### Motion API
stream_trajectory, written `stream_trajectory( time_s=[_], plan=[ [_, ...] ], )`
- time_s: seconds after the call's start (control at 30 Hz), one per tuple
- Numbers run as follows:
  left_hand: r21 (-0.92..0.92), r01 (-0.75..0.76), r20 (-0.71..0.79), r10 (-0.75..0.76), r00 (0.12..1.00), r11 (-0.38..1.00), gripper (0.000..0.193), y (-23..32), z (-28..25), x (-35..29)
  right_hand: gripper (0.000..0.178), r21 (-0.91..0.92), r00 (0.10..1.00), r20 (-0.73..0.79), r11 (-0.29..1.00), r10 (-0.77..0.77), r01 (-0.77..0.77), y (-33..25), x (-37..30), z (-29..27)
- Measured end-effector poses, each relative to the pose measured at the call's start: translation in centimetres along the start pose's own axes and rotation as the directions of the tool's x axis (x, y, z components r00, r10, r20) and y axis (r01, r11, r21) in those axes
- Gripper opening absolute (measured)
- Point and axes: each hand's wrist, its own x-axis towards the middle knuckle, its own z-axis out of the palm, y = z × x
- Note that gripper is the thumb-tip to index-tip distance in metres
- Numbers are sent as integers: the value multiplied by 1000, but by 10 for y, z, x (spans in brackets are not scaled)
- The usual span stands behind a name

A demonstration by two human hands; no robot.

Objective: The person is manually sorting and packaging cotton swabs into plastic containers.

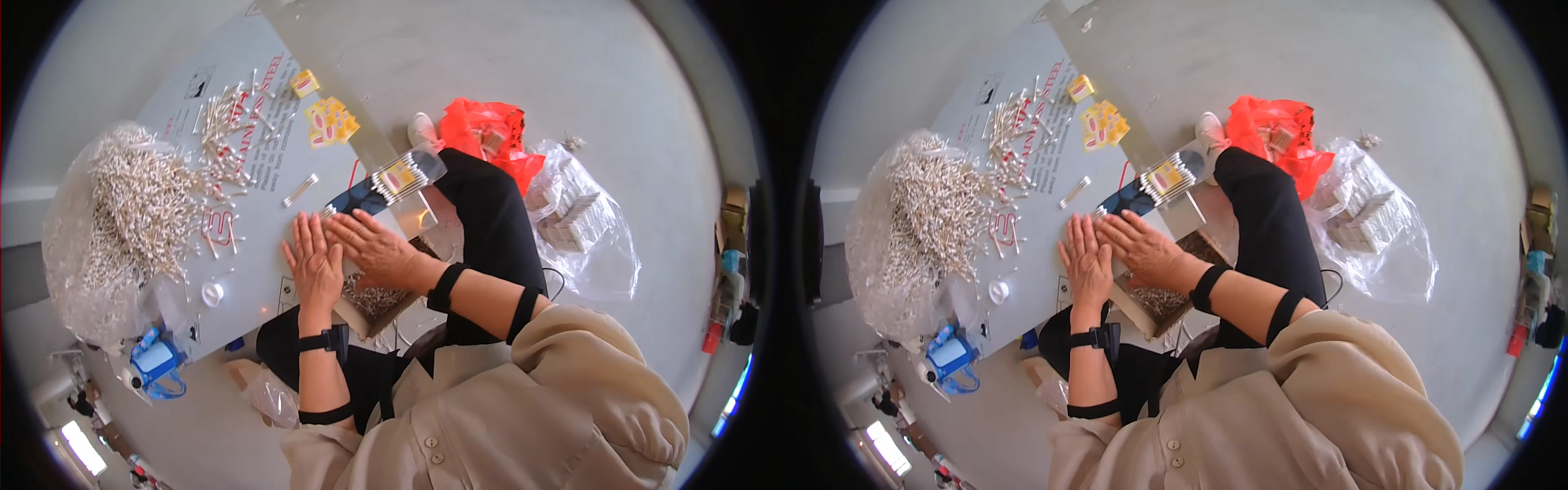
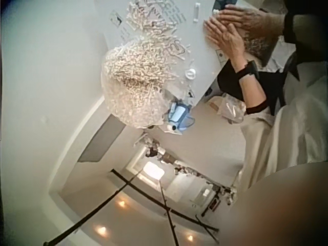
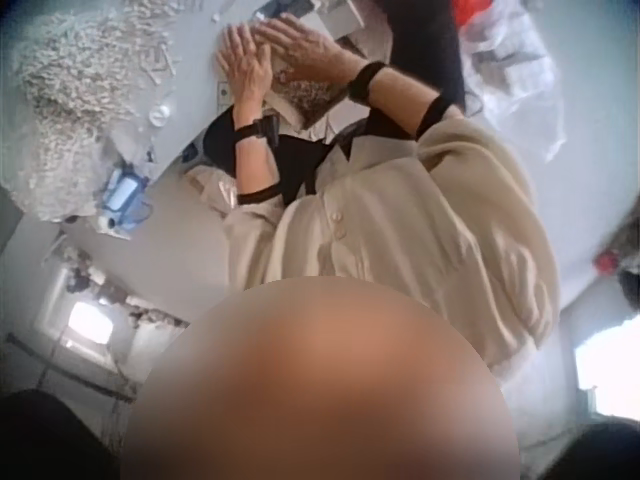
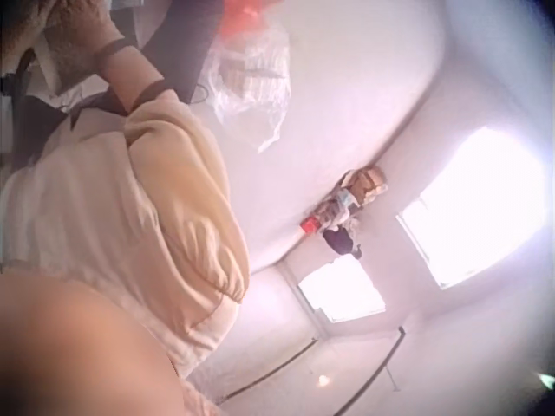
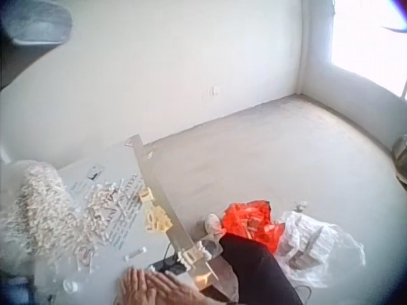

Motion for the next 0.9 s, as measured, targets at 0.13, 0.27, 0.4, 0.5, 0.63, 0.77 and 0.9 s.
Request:
stream_trajectory(
  time_s=[0.13, 0.27, 0.4, 0.5, 0.63, 0.77, 0.9],
  plan=[
    [-6, 6, 9, -6, 1000, 1000, 66, -1, 0, -1, 115, 56, 1000, -14, 998, 13, -12, 0, 6, -1],
    [-21, 17, 9, -17, 1000, 1000, 69, 5, 2, -2, 116, 14, 1000, -17, 1000, 5, -5, 4, 5, 0],
    [-18, 40, -31, -40, 999, 999, 72, 18, 8, 2, 116, 32, 999, -41, 999, 1, 1, 13, 7, 0],
    [-19, 68, -30, -68, 997, 998, 74, 26, 11, 6, 115, 30, 999, -45, 999, -24, 26, 23, 5, -9],
    [-32, 64, -54, -66, 996, 997, 75, 37, 16, 10, 108, 46, 1000, -10, 999, -24, 25, 39, -9, -26],
    [-17, 77, -93, -78, 993, 997, 76, 48, 15, 15, 95, 16, 983, -96, 987, 159, -158, 80, -31, -45],
    [-22, 73, -71, -74, 995, 997, 76, 61, 16, 22, 90, -37, 957, -102, 960, 271, -276, 96, -36, -29]
  ],
)
